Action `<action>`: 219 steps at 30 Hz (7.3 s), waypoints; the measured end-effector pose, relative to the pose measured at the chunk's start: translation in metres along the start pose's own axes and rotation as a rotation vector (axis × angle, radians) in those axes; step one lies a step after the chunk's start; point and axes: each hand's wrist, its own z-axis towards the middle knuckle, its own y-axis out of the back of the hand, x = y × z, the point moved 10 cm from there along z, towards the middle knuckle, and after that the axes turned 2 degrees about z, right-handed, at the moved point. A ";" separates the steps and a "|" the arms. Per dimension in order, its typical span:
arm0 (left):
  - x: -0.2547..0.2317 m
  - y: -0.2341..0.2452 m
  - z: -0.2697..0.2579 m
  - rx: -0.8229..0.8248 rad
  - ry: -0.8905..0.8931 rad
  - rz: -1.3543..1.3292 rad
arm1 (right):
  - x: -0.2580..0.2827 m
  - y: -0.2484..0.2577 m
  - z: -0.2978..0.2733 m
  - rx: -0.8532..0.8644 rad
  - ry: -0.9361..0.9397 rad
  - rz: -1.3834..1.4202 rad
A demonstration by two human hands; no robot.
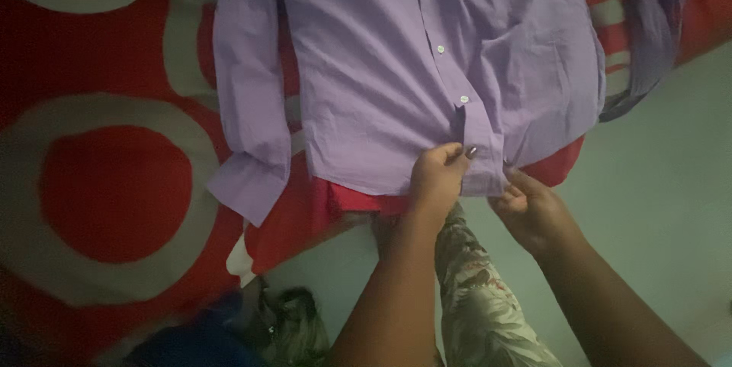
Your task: The person buttons a long-sleeved shirt by hand, then smooths the fabric and hangs the shirt on a hanger.
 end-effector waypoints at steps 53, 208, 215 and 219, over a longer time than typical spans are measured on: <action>0.079 0.313 -0.061 -0.940 0.382 0.032 | -0.101 -0.315 -0.074 0.744 0.940 -1.421; -0.398 0.341 -0.189 -0.405 -0.696 0.954 | -0.013 -0.484 -0.236 0.318 0.343 -0.306; -0.408 0.340 -0.194 -0.433 -0.751 0.981 | -0.014 -0.501 -0.248 0.509 0.409 -0.332; -0.411 0.344 -0.191 -0.381 -0.715 0.916 | -0.021 -0.496 -0.239 0.533 0.339 -0.141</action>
